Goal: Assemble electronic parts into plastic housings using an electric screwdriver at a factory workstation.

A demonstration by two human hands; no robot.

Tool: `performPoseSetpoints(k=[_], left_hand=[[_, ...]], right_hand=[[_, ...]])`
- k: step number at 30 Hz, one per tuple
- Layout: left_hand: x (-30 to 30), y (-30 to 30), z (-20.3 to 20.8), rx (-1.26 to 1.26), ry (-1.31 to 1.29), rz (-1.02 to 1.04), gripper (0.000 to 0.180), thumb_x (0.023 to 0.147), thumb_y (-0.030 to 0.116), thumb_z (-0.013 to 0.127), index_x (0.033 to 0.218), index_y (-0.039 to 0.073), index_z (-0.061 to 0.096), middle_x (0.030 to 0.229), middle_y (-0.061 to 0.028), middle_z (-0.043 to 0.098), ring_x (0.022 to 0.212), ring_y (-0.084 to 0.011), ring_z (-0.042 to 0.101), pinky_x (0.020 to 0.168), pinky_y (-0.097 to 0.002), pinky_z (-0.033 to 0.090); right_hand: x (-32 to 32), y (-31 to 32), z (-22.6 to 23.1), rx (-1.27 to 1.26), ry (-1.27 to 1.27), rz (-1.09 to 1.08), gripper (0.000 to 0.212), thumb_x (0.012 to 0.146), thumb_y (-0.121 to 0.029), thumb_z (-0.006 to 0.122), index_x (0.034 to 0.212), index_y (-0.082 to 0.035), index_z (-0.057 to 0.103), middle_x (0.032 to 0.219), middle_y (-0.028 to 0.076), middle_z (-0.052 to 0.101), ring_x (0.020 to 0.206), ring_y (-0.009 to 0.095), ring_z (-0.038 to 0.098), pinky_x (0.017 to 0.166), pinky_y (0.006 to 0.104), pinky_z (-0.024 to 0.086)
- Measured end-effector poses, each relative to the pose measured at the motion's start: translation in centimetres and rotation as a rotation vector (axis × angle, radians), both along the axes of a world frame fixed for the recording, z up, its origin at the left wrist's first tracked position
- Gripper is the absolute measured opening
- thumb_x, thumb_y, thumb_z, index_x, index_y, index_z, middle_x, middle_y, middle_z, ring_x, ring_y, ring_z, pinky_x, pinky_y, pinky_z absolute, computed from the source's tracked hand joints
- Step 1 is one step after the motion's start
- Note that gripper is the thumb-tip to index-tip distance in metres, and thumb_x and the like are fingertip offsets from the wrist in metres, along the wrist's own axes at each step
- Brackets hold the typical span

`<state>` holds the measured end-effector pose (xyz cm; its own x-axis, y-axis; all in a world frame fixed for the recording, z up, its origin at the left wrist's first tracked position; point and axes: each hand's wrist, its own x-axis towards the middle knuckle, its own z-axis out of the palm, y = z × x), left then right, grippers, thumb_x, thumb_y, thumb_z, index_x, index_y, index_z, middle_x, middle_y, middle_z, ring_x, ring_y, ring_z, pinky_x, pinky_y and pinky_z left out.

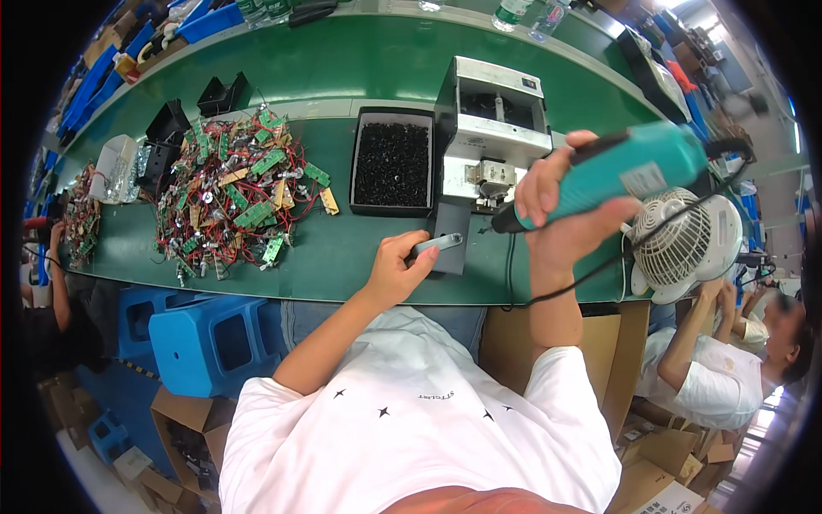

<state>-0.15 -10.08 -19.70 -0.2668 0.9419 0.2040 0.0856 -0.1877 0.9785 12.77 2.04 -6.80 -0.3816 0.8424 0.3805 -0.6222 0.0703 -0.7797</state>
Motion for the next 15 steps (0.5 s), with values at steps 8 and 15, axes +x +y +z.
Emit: performPoseSetpoints(k=[8,15], left_hand=[[0.0,0.0,-0.3,0.003,-0.008,0.004,0.011,0.081,0.007,0.06,0.079,-0.003,0.057,0.06,-0.0003,0.049,0.051,-0.0099,0.033,0.046,-0.0239,0.028],[0.0,0.1,-0.5,0.029,0.02,-0.027,0.011,0.08,0.007,0.061,0.076,-0.003,0.055,0.063,-0.0012,0.049,0.05,-0.011,0.033,0.046,-0.0244,0.028]], right_hand=[[-1.2,-2.2,0.6,0.086,-0.004,0.066,0.091,0.066,-0.085,0.048,0.111,-0.006,0.047,0.05,-0.002,0.045,0.034,0.006,0.035,0.033,0.0214,0.031],[-1.9,-2.0,0.3,0.066,-0.163,0.031,0.092,0.063,-0.087,0.05,0.108,-0.007,0.047,0.048,-0.003,0.044,0.033,0.006,0.034,0.033,0.0208,0.031]])
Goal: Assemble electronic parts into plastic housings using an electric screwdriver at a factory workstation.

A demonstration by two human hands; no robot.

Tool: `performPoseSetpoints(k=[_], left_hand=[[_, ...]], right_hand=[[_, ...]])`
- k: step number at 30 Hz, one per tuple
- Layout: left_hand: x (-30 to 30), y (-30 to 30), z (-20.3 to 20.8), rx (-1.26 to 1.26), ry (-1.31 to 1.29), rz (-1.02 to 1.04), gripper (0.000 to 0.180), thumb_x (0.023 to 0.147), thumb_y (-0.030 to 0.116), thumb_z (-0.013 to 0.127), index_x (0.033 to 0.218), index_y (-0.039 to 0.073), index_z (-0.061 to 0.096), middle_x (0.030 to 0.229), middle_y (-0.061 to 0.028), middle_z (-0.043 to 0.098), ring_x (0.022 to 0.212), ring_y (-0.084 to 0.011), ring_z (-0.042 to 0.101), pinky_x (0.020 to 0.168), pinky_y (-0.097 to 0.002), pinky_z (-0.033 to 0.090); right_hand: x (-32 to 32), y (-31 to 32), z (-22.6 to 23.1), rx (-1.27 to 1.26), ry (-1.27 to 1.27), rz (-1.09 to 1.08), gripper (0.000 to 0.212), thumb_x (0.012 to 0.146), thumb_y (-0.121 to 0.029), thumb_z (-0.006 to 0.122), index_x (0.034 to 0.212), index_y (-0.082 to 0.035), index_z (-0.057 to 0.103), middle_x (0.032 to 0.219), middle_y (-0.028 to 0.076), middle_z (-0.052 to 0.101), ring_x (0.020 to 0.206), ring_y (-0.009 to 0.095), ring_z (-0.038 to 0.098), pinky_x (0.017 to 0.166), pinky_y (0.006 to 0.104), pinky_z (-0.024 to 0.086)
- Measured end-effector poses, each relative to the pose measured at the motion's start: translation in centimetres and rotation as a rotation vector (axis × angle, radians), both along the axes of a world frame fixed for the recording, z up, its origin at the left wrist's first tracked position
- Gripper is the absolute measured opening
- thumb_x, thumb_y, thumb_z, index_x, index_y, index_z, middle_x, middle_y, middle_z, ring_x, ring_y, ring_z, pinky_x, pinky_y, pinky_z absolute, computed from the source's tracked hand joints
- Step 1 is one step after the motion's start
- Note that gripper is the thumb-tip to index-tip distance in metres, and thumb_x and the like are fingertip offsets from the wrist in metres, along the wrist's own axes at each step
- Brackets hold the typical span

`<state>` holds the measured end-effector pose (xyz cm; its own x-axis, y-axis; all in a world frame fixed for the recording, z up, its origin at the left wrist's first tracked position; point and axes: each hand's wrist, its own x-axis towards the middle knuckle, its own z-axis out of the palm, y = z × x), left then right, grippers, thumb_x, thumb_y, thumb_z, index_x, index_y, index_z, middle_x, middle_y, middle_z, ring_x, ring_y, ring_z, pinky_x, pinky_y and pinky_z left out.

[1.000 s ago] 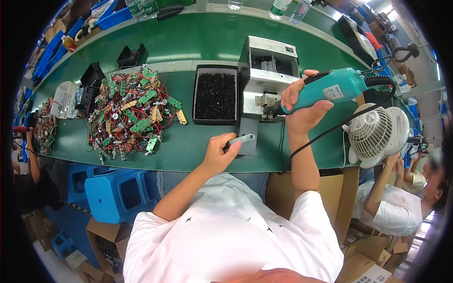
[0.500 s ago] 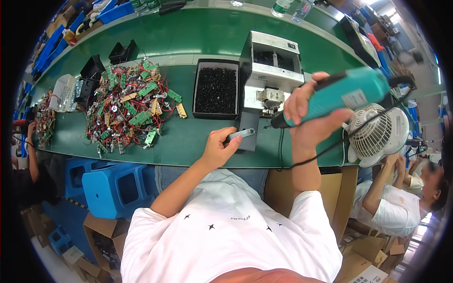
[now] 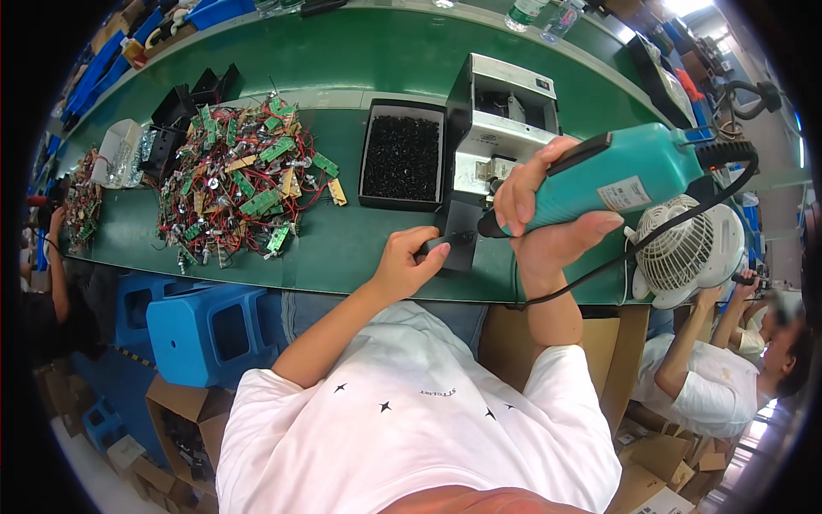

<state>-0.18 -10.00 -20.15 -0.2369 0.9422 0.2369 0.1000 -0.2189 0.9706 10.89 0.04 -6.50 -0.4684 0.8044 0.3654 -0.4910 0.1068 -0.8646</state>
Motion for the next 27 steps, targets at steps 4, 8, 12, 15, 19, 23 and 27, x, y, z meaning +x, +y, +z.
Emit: performPoseSetpoints(k=[4,8,12,15,19,23,27], left_hand=[[0.0,-0.1,-0.3,0.062,0.054,-0.015,0.012,0.078,0.006,0.061,0.073,-0.002,0.054,0.063,-0.0019,0.049,0.05,-0.0118,0.033,0.046,-0.0249,0.028],[0.1,0.0,-0.6,0.087,0.067,-0.024,0.013,0.078,0.005,0.061,0.071,-0.002,0.052,0.064,-0.0026,0.049,0.05,-0.0126,0.033,0.045,-0.0253,0.028],[0.1,0.0,-0.7,0.086,0.063,-0.024,0.014,0.077,0.005,0.061,0.07,-0.002,0.051,0.064,-0.0031,0.049,0.05,-0.013,0.033,0.045,-0.0256,0.028],[-0.1,0.0,-0.7,0.07,0.062,-0.023,0.014,0.077,0.005,0.061,0.07,-0.002,0.051,0.064,-0.0031,0.049,0.05,-0.0131,0.033,0.046,-0.0256,0.028],[-0.2,0.0,-0.3,0.06,0.052,-0.024,0.013,0.077,0.004,0.061,0.07,-0.002,0.051,0.064,-0.0028,0.048,0.05,-0.0131,0.032,0.046,-0.0255,0.028],[-0.1,0.1,-0.1,0.061,0.045,-0.028,0.013,0.077,0.004,0.061,0.07,-0.001,0.051,0.063,-0.0025,0.047,0.05,-0.013,0.032,0.046,-0.0254,0.028],[0.1,0.0,0.0,0.064,0.042,-0.027,0.014,0.076,0.003,0.061,0.069,-0.001,0.051,0.062,-0.0022,0.046,0.05,-0.0128,0.032,0.046,-0.0253,0.028]], right_hand=[[-0.6,-0.6,0.3,-0.003,-0.046,-0.029,0.093,0.062,-0.088,0.049,0.106,-0.006,0.047,0.048,-0.003,0.044,0.033,0.006,0.033,0.032,0.0206,0.03],[-0.6,-0.5,0.4,-0.01,-0.035,-0.02,0.093,0.061,-0.088,0.048,0.104,-0.006,0.047,0.048,-0.002,0.044,0.033,0.006,0.033,0.032,0.0205,0.03],[-0.1,-0.5,0.5,-0.023,0.009,0.012,0.093,0.061,-0.088,0.05,0.104,-0.005,0.047,0.048,-0.002,0.045,0.034,0.006,0.034,0.032,0.0205,0.03],[0.5,-0.6,0.6,-0.049,0.057,0.036,0.093,0.06,-0.085,0.057,0.103,-0.003,0.048,0.05,0.001,0.048,0.037,0.008,0.037,0.035,0.0207,0.03],[0.5,-0.6,0.3,-0.051,0.062,0.054,0.092,0.059,-0.083,0.059,0.102,-0.002,0.048,0.05,0.001,0.049,0.036,0.008,0.037,0.035,0.0204,0.03],[0.3,-0.5,-0.1,-0.011,0.013,0.056,0.091,0.06,-0.085,0.054,0.102,-0.005,0.047,0.048,-0.001,0.046,0.035,0.007,0.035,0.033,0.0205,0.03],[0.1,-0.7,-0.4,0.037,-0.042,0.052,0.09,0.061,-0.088,0.049,0.101,-0.007,0.047,0.047,-0.003,0.043,0.033,0.006,0.033,0.031,0.0207,0.031]])
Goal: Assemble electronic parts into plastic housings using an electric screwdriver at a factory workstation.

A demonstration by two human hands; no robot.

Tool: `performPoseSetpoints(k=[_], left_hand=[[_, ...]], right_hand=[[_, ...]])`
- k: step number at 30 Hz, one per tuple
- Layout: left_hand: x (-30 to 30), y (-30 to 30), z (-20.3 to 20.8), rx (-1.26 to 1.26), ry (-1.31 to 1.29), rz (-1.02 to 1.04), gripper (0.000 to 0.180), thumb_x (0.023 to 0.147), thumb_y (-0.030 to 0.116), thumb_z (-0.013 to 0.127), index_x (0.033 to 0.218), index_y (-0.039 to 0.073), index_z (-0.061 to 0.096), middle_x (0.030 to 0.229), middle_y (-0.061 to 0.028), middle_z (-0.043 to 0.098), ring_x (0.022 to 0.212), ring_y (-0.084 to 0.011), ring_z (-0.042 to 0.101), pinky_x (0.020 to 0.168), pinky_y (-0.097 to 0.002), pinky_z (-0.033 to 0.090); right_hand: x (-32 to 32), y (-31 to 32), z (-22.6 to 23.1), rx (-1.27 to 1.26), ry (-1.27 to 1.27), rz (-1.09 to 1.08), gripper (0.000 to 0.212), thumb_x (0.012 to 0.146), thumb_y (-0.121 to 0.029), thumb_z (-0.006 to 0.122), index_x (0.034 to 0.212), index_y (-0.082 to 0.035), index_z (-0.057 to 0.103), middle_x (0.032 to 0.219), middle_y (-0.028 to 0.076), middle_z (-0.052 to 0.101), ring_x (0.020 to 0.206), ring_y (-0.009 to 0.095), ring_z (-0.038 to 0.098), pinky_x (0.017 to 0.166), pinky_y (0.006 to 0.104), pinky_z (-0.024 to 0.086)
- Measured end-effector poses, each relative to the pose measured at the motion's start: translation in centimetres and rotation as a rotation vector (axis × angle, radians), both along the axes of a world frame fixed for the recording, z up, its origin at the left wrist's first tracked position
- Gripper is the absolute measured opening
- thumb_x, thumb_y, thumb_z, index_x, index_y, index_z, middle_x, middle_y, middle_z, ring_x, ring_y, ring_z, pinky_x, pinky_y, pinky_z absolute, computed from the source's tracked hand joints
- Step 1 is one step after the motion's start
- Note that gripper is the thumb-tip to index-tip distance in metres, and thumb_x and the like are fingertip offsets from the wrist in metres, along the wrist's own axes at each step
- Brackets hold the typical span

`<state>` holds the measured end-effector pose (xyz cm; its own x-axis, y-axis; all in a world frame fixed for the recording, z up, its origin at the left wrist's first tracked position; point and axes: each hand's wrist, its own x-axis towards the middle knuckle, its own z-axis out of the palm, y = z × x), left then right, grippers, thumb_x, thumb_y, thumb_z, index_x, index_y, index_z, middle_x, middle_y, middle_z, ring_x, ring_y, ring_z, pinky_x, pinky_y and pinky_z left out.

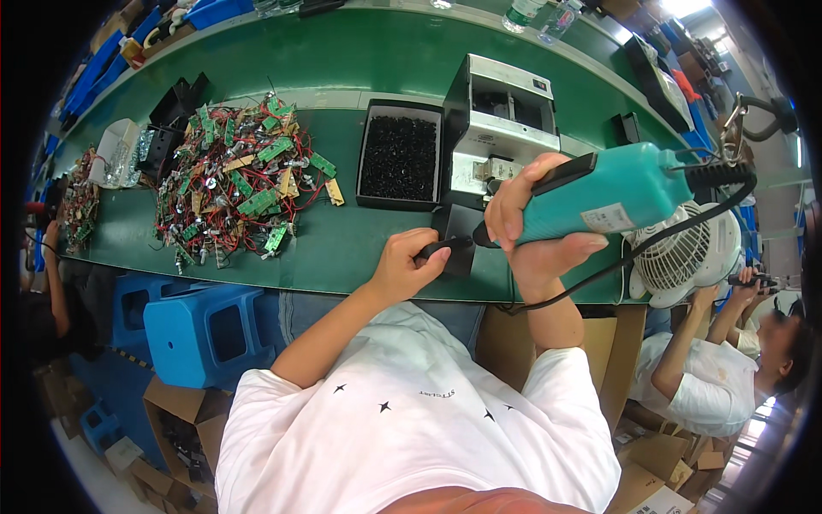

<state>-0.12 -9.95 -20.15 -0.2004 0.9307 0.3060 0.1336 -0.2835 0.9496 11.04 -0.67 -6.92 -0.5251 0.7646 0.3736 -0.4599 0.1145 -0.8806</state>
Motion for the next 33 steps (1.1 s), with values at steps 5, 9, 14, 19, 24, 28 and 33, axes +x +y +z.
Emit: performPoseSetpoints(k=[5,9,14,19,24,28,33], left_hand=[[0.0,-0.2,-0.3,-0.021,0.013,0.006,0.013,0.076,0.004,0.062,0.07,-0.001,0.051,0.063,-0.0026,0.047,0.051,-0.013,0.033,0.047,-0.0254,0.028],[-0.3,-0.2,-0.6,-0.051,0.052,-0.027,0.015,0.074,0.006,0.066,0.077,0.0,0.053,0.07,-0.004,0.05,0.053,-0.0144,0.036,0.049,-0.0255,0.032],[1.3,0.5,1.3,0.248,0.328,0.244,0.04,0.067,0.013,0.074,0.098,0.002,0.052,0.089,-0.0088,0.056,0.067,-0.0209,0.051,0.063,-0.0282,0.045],[0.2,-1.3,1.0,0.064,0.451,0.227,0.054,0.072,0.013,0.071,0.12,0.0,0.05,0.11,-0.0156,0.059,0.086,-0.0291,0.06,0.076,-0.0325,0.049],[-3.5,-1.2,3.0,0.047,0.316,0.301,0.038,0.093,0.02,0.043,0.125,0.0,0.049,0.121,-0.0149,0.054,0.104,-0.0261,0.054,0.09,-0.0346,0.044],[-11.0,6.4,9.5,-0.191,-0.025,0.292,0.038,0.098,0.03,0.038,0.124,0.004,0.046,0.114,-0.0106,0.052,0.099,-0.02,0.054,0.079,-0.0302,0.047],[-24.6,17.3,7.5,-0.536,-0.297,0.085,0.041,0.095,0.03,0.044,0.121,-0.002,0.047,0.109,-0.0176,0.055,0.095,-0.027,0.057,0.079,-0.0392,0.05]], right_hand=[[0.2,-0.1,-0.4,0.009,-0.006,0.011,0.089,0.061,-0.088,0.05,0.1,-0.007,0.047,0.047,-0.003,0.043,0.034,0.006,0.034,0.031,0.0211,0.031],[0.4,0.1,-0.8,-0.008,0.022,0.03,0.089,0.061,-0.087,0.052,0.099,-0.007,0.047,0.047,-0.003,0.044,0.034,0.007,0.035,0.031,0.0213,0.031],[1.6,0.0,-0.4,0.058,0.118,0.096,0.084,0.066,-0.082,0.055,0.101,-0.005,0.048,0.049,0.0,0.047,0.035,0.009,0.038,0.032,0.0223,0.033],[5.2,0.3,0.3,0.132,0.292,0.115,0.077,0.074,-0.074,0.055,0.103,-0.003,0.05,0.051,0.003,0.05,0.037,0.012,0.044,0.034,0.0241,0.036],[9.7,3.1,-1.8,-0.063,0.189,0.27,0.073,0.079,-0.063,0.057,0.109,0.003,0.052,0.059,0.01,0.056,0.043,0.016,0.05,0.044,0.0281,0.045],[11.6,7.4,-2.2,-0.041,0.15,0.405,0.059,0.089,-0.05,0.053,0.112,0.004,0.053,0.087,0.017,0.062,0.071,0.023,0.061,0.066,0.0325,0.051],[10.4,23.1,-8.9,0.455,-0.583,-0.965,0.041,0.083,-0.024,0.06,0.119,-0.004,0.052,0.1,0.016,0.057,0.096,0.028,0.057,0.082,0.0432,0.047]])
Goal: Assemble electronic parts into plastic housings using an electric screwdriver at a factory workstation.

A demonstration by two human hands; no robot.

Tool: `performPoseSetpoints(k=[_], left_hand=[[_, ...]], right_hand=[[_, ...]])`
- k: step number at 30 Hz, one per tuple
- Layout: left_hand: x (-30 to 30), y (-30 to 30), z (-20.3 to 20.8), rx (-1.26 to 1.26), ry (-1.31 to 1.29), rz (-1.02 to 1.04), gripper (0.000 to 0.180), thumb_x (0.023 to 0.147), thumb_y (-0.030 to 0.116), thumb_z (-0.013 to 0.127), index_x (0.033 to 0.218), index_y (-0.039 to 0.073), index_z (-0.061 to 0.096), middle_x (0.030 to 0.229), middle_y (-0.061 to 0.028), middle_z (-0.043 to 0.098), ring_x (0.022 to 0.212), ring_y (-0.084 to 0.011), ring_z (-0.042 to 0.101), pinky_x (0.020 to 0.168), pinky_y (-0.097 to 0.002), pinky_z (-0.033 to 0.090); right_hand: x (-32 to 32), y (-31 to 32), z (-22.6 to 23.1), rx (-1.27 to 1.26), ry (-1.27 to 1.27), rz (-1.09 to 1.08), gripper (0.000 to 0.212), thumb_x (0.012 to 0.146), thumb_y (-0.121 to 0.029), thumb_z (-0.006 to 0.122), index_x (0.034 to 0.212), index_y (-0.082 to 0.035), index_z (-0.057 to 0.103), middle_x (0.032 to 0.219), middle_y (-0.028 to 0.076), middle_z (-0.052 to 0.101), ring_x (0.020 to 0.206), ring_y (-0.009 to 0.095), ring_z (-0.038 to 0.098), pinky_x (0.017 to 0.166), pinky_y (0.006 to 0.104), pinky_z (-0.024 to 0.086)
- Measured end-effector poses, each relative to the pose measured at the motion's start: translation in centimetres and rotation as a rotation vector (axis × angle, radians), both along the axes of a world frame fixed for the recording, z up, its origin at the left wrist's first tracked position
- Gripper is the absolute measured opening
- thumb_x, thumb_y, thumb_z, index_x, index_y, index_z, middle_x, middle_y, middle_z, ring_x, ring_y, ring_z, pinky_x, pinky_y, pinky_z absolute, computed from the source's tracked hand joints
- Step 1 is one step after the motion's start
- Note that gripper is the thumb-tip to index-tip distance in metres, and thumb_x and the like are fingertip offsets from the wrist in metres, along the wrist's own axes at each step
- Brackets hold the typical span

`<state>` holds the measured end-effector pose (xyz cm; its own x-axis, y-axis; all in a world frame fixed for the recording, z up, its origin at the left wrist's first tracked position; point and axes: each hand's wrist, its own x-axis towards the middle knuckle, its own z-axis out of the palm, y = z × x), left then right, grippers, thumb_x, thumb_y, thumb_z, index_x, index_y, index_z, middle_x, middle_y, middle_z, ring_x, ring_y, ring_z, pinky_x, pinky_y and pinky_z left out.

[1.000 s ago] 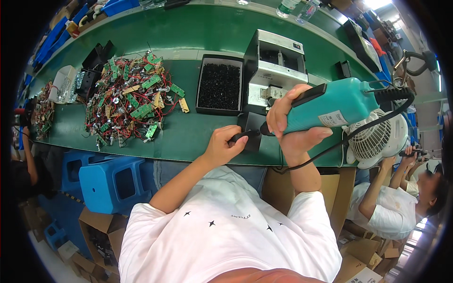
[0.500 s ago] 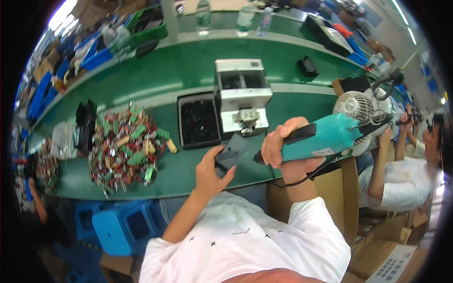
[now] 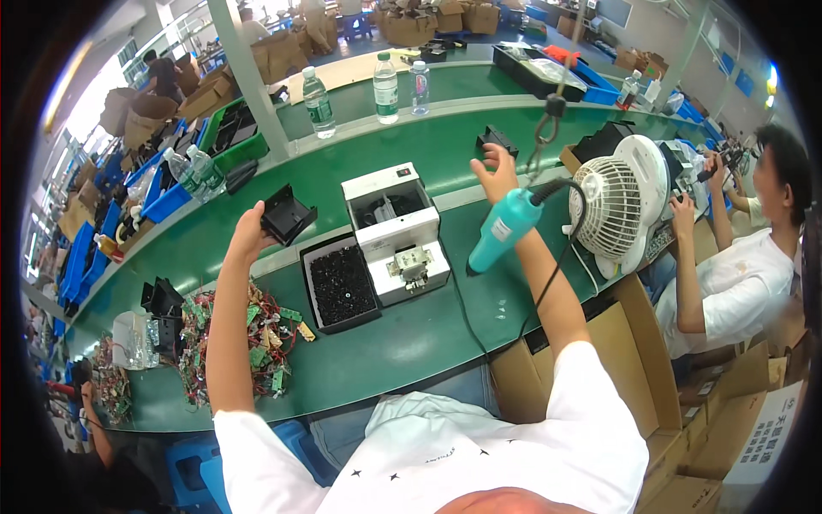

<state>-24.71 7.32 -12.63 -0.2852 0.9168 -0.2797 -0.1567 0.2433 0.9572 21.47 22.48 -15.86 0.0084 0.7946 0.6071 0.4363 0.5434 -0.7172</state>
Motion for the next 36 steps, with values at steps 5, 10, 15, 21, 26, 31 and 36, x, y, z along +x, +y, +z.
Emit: performPoseSetpoints(k=[5,10,15,21,26,31,36], left_hand=[[0.6,7.9,-2.2,0.111,0.627,0.139,0.04,0.091,0.026,0.049,0.119,-0.002,0.049,0.11,-0.0189,0.055,0.095,-0.0291,0.057,0.081,-0.0393,0.049],[-2.0,7.1,-3.9,0.086,1.36,0.476,0.039,0.085,0.022,0.055,0.116,-0.001,0.051,0.111,-0.0206,0.056,0.095,-0.0318,0.057,0.085,-0.0393,0.046],[10.3,2.1,7.3,0.52,0.823,-0.059,0.033,0.086,0.012,0.054,0.118,0.003,0.053,0.117,-0.0097,0.057,0.091,-0.0191,0.059,0.082,-0.0301,0.047],[19.7,0.1,12.2,0.872,0.663,-0.354,0.045,0.09,0.011,0.053,0.133,0.008,0.045,0.128,-0.0078,0.051,0.115,-0.0195,0.049,0.101,-0.0328,0.037],[21.7,-1.1,12.5,1.094,0.63,-0.352,0.026,0.087,0.013,0.058,0.112,0.005,0.053,0.108,-0.0077,0.056,0.1,-0.0205,0.05,0.088,-0.0336,0.041],[20.7,-6.1,10.2,1.02,0.451,-0.211,0.015,0.083,0.009,0.061,0.088,0.007,0.047,0.089,-0.0029,0.047,0.083,-0.015,0.042,0.077,-0.0253,0.035],[20.8,-10.2,7.6,0.902,-0.006,-0.004,0.02,0.084,0.009,0.062,0.08,0.009,0.042,0.082,-0.0018,0.043,0.075,-0.0127,0.037,0.073,-0.0216,0.031]], right_hand=[[7.1,12.7,-10.2,0.175,-0.477,-0.885,0.065,0.071,-0.037,0.072,0.123,-0.004,0.049,0.111,0.018,0.053,0.098,0.029,0.055,0.082,0.0363,0.047],[3.8,11.4,-6.7,-0.176,-0.54,-0.513,0.061,0.075,-0.039,0.068,0.122,-0.003,0.051,0.106,0.017,0.057,0.097,0.031,0.057,0.082,0.0382,0.046],[2.5,6.2,0.5,-0.451,0.089,0.138,0.057,0.08,-0.042,0.058,0.121,-0.003,0.052,0.106,0.014,0.059,0.095,0.027,0.058,0.083,0.0381,0.045],[-1.4,1.2,11.2,-0.811,0.809,0.981,0.056,0.087,-0.047,0.046,0.12,-0.002,0.054,0.106,0.011,0.062,0.092,0.023,0.059,0.084,0.0378,0.044],[-3.5,-0.9,12.7,-0.906,0.464,1.457,0.055,0.091,-0.048,0.042,0.117,-0.003,0.058,0.115,0.014,0.061,0.096,0.024,0.059,0.088,0.0367,0.044],[-7.5,-9.8,14.4,-0.441,0.218,0.984,0.051,0.09,-0.047,0.045,0.111,-0.001,0.058,0.106,0.011,0.06,0.094,0.022,0.055,0.086,0.034,0.042],[-8.0,-14.5,12.9,0.054,-0.026,1.17,0.029,0.084,-0.026,0.061,0.1,-0.001,0.058,0.094,0.007,0.057,0.084,0.019,0.051,0.079,0.031,0.041]])
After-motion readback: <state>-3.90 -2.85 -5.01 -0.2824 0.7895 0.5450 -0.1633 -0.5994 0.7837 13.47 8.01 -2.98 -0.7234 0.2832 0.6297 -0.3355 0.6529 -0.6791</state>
